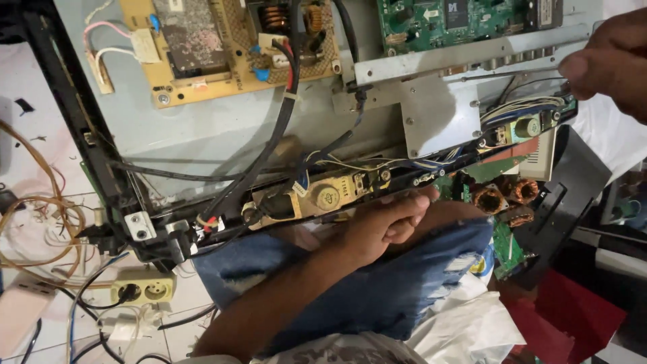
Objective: Disassembling a television by unscrewing internal components and manipulating circuit boards and wiring.
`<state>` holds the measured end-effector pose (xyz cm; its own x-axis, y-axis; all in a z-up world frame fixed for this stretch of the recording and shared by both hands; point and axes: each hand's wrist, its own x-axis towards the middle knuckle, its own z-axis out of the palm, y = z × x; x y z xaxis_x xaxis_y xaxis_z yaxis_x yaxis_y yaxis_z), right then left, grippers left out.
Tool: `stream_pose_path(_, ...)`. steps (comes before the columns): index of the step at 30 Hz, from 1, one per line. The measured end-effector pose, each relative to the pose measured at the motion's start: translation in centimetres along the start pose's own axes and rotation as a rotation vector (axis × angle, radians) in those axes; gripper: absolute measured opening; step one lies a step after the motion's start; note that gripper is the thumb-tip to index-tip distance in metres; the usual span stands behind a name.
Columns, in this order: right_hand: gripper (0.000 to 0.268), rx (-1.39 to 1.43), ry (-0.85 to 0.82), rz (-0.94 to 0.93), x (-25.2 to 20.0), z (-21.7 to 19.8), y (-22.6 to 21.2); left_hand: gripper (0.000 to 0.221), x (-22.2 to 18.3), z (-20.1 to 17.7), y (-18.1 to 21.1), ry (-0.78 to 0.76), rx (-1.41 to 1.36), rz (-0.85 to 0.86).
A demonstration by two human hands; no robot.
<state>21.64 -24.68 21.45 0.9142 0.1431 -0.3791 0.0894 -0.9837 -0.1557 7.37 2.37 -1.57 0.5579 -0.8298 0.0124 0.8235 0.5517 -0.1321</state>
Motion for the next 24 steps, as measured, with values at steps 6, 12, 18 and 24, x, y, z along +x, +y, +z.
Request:
stream_pose_path(6, 0.025, -0.103, -0.005, -0.024, -0.8, 0.2, -0.3, 0.026, 0.0, 0.0, 0.2, 0.046, -0.016, -0.054)
stream_pose_path(12, 0.020, -0.140, 0.036, -0.180, -1.0, 0.4, -4.1, 0.032, 0.0, -0.5, 0.0, 0.020, 0.030, -0.045)
stream_pose_path(18, 0.026, -0.129, -0.022, 0.010, -1.2, 0.5, -7.3, 0.035, -0.3, -0.4, 0.4, 0.015, 0.040, -0.051)
stream_pose_path(24, 0.019, -0.241, -0.036, -0.035, -1.7, 0.8, -6.9, 0.032, -0.3, 0.2, 0.8, 0.013, 0.083, -0.039)
